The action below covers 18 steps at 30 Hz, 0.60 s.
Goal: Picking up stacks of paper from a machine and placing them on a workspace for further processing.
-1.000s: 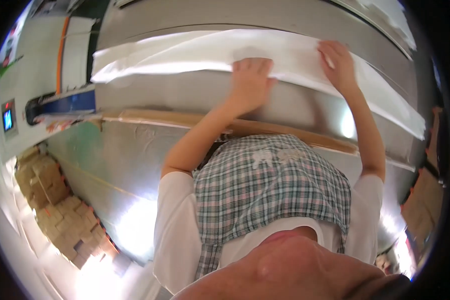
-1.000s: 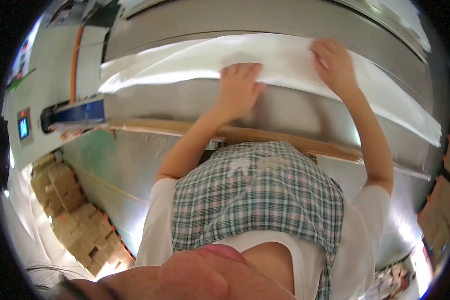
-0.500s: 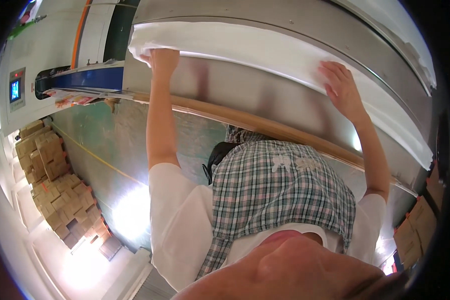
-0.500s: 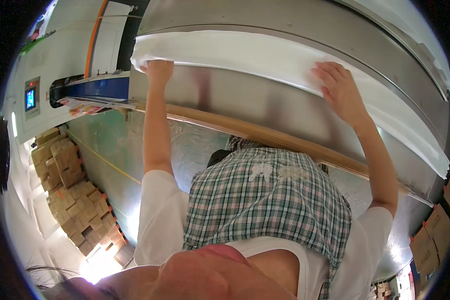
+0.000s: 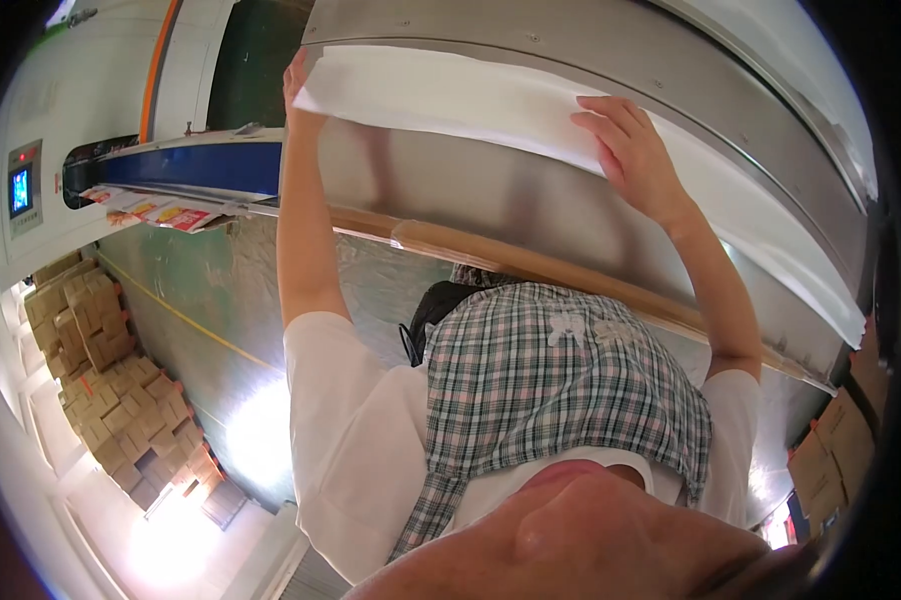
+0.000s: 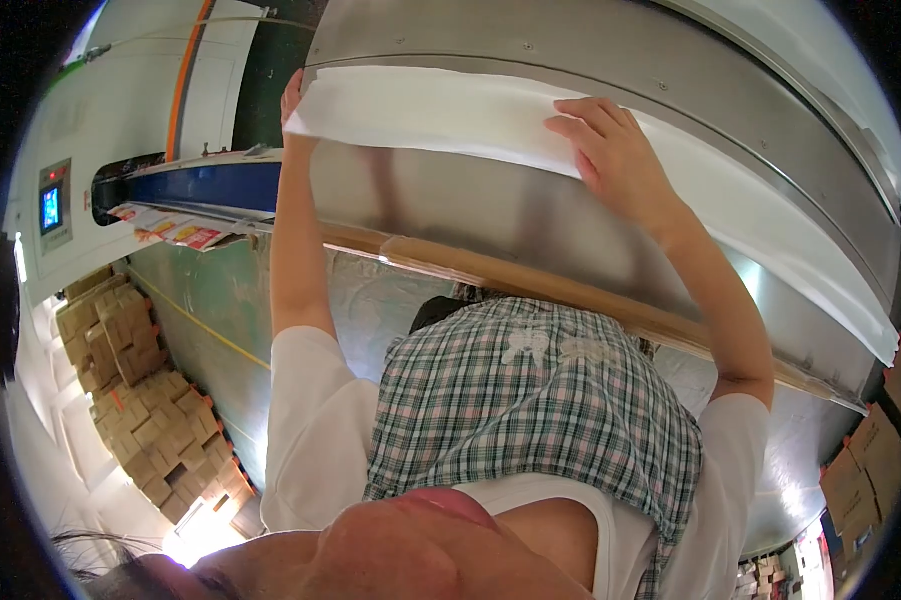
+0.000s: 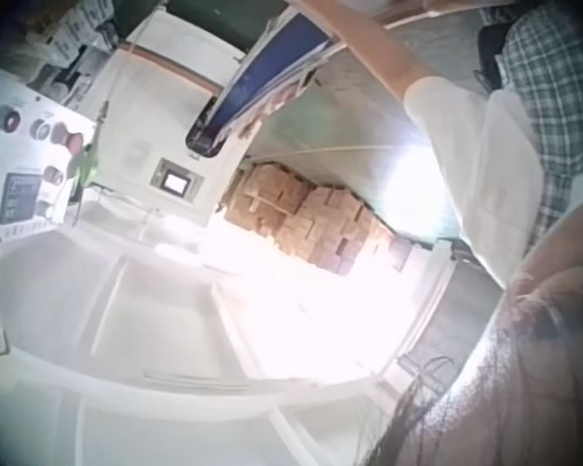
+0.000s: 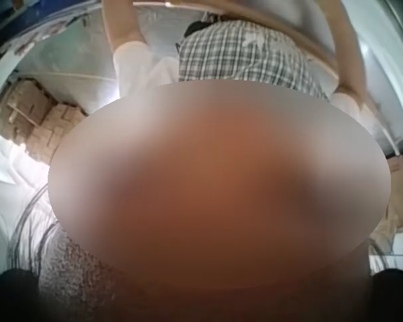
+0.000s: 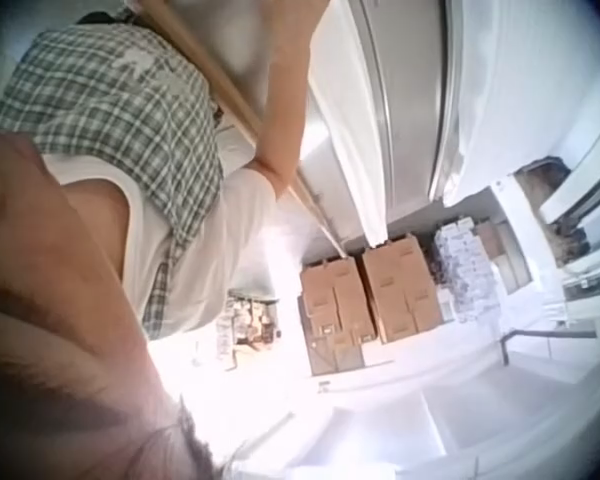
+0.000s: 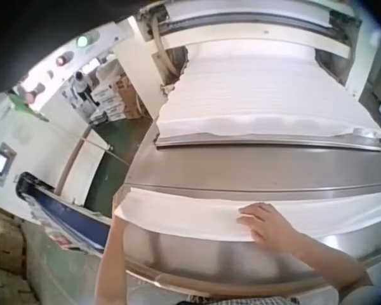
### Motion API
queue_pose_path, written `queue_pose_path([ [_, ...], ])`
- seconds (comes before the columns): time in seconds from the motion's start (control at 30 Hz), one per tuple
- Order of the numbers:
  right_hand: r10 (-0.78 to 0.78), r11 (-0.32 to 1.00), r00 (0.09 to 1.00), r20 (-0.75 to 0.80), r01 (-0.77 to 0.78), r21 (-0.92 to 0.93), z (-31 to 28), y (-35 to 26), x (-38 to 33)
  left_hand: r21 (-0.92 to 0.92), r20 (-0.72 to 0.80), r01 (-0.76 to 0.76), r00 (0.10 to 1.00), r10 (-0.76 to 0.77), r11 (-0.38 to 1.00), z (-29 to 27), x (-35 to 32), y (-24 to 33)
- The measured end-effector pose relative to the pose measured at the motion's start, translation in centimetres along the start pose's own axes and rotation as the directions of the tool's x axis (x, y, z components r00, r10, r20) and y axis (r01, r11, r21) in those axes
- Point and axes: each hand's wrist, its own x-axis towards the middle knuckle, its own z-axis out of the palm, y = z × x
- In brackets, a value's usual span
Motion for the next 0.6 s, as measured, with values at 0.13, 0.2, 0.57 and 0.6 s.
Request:
queue_pose_path([
  [0.13, -0.012, 0.999, 1.0, -0.005, 0.013, 0.047, 0.9, -2.5, 2.8, -0.329, -0.092, 0.008, 0.995, -0.04, 0.944, 0.7, 1.5, -0.4],
  [0.2, -0.02, 0.999, 1.0, 0.016, 0.019, 0.047, 1.4, -3.2, 3.4, -0.673, 0.077, 0.166, 0.985, -0.155, 0.721, 1.3, 1.7, -3.1],
  [0.57, 0.037, 0.999, 0.994, 0.104, -0.037, 0.0, 6.3, -2.4, 3.4, -0.605, 0.169, 0.37, 0.925, -0.341, 0.705, 1.2, 1.5, -6.8],
  [0.6, 0.043, 0.998, 0.992, 0.117, -0.047, 0.03, 6.3, -2.6, 3.6, -0.438, 0.101, 0.391, 0.916, -0.388, 0.809, 0.2, 1.5, -7.3],
])
